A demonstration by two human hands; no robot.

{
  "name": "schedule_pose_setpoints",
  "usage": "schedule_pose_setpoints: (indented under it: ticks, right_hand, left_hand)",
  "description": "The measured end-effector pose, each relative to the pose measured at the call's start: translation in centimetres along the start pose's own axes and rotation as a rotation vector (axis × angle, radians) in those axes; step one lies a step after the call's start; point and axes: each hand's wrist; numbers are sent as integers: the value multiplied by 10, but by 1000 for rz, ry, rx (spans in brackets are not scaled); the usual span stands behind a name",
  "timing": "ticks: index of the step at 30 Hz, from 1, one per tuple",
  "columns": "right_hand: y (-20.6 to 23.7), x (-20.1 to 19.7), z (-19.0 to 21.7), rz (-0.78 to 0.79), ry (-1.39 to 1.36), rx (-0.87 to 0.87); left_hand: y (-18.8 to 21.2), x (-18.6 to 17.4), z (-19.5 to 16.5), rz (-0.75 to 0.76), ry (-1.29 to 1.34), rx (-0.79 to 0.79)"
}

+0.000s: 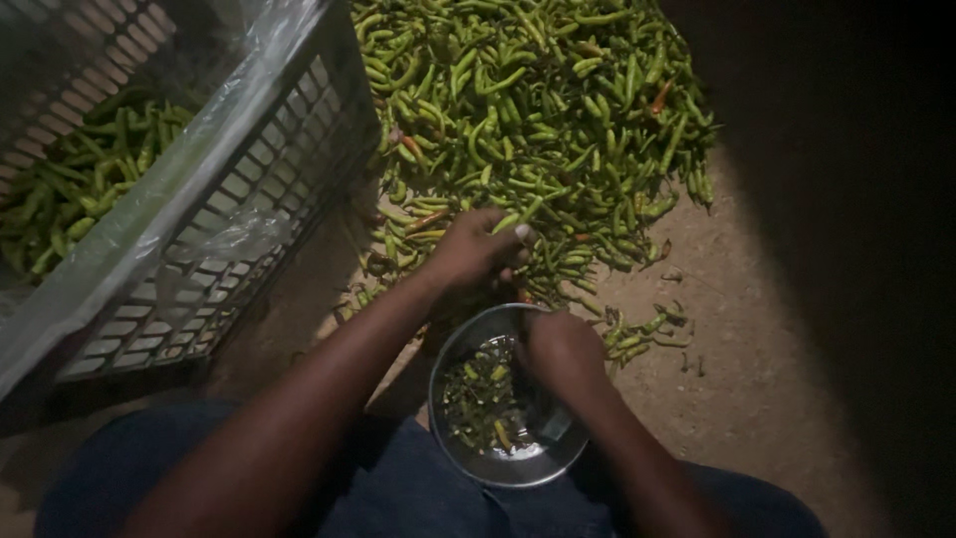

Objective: The person sits on the floor and repeatedly picks green chilies from a pile, removes the stems by hand, and places the de-stemmed chilies into a plastic crate. The stems are collected in a metal bowl.

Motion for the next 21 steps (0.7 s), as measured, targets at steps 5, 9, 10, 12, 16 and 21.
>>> schedule_pose_setpoints:
  ticks: [5,9,10,12,16,21]
  right_hand:
    - [-1,-31,-26,-331,-868,-122]
    - [-4,-45,-35,-299,-1448,105]
    - [-5,-45,-35,-317,-1484,98]
    - [-6,-45,-33,-354,-1556,82]
    - [-5,-45,-32,-406,-1500,74]
    - [-2,-54,-36,-358,-1330,32]
  left_hand:
    - [8,2,-5,78,-336,25]
    - [14,7,-2,182,-624,121]
    - [15,9,-1,216,-523,66]
    - [16,10,-1,279,-319,-43]
    - [16,9,-4,305,-370,-5]
    - [18,9,-9,194,-517,-35]
Point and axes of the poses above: each hand's wrist, its own y-axis away from the middle knuckle, its own x-axis out of the palm, z = x × y, and after that the axes turned 3 degrees about -x, right-handed
